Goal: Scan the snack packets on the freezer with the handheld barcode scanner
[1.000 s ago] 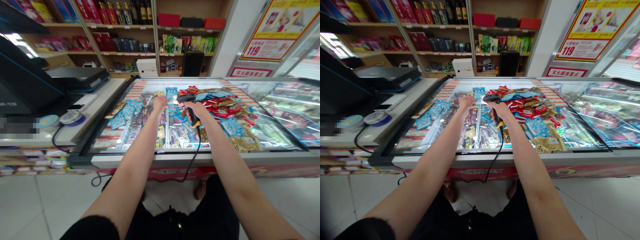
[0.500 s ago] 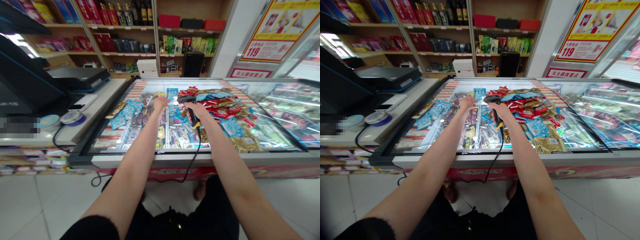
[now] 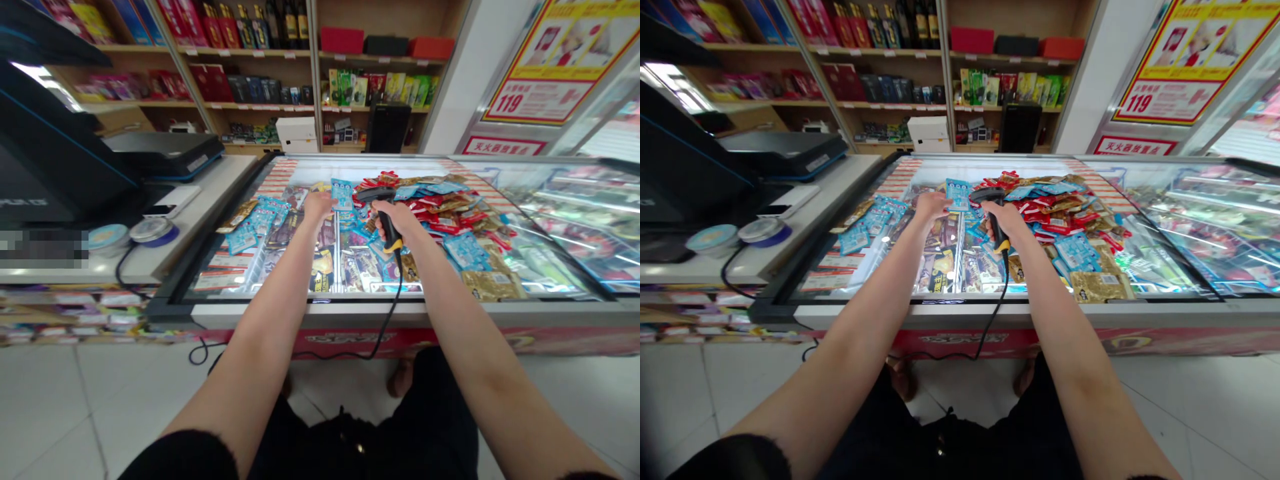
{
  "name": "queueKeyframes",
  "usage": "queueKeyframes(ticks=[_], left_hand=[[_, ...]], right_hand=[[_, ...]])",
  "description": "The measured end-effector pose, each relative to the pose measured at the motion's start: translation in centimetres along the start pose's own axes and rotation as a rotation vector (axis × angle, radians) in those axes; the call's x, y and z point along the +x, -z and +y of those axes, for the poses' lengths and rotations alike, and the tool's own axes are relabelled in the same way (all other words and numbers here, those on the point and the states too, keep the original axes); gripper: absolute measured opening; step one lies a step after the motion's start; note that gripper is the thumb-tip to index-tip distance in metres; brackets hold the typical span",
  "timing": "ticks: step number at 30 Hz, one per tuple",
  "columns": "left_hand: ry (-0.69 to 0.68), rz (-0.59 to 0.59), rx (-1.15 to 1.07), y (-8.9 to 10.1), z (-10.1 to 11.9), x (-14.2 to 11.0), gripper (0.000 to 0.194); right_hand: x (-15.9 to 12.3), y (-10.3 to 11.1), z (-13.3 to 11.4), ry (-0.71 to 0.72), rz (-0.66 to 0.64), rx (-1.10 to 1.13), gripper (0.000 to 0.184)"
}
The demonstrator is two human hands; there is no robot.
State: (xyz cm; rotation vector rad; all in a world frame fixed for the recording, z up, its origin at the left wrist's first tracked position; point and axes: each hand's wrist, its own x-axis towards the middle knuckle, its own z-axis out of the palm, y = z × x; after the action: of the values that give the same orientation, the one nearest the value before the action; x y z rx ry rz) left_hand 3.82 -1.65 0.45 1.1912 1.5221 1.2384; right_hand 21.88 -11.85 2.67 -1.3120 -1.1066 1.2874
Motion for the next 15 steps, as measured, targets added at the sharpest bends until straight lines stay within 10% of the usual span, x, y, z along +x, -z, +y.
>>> queueKeyframes(ticks=[9,15], left_hand=[[-0.02,0.163,0.104,11.3,0.7,1.3,0.019],[0.009,0.223,0.119,15.9,0.2,0.6,0.019]], right_hand=[[0.2,-1.5,-1.4,-0.014,0.03,-0.009,0.02],[0.7,-8.3,-2.3,-0.018,-0.089,0.005,0.023]])
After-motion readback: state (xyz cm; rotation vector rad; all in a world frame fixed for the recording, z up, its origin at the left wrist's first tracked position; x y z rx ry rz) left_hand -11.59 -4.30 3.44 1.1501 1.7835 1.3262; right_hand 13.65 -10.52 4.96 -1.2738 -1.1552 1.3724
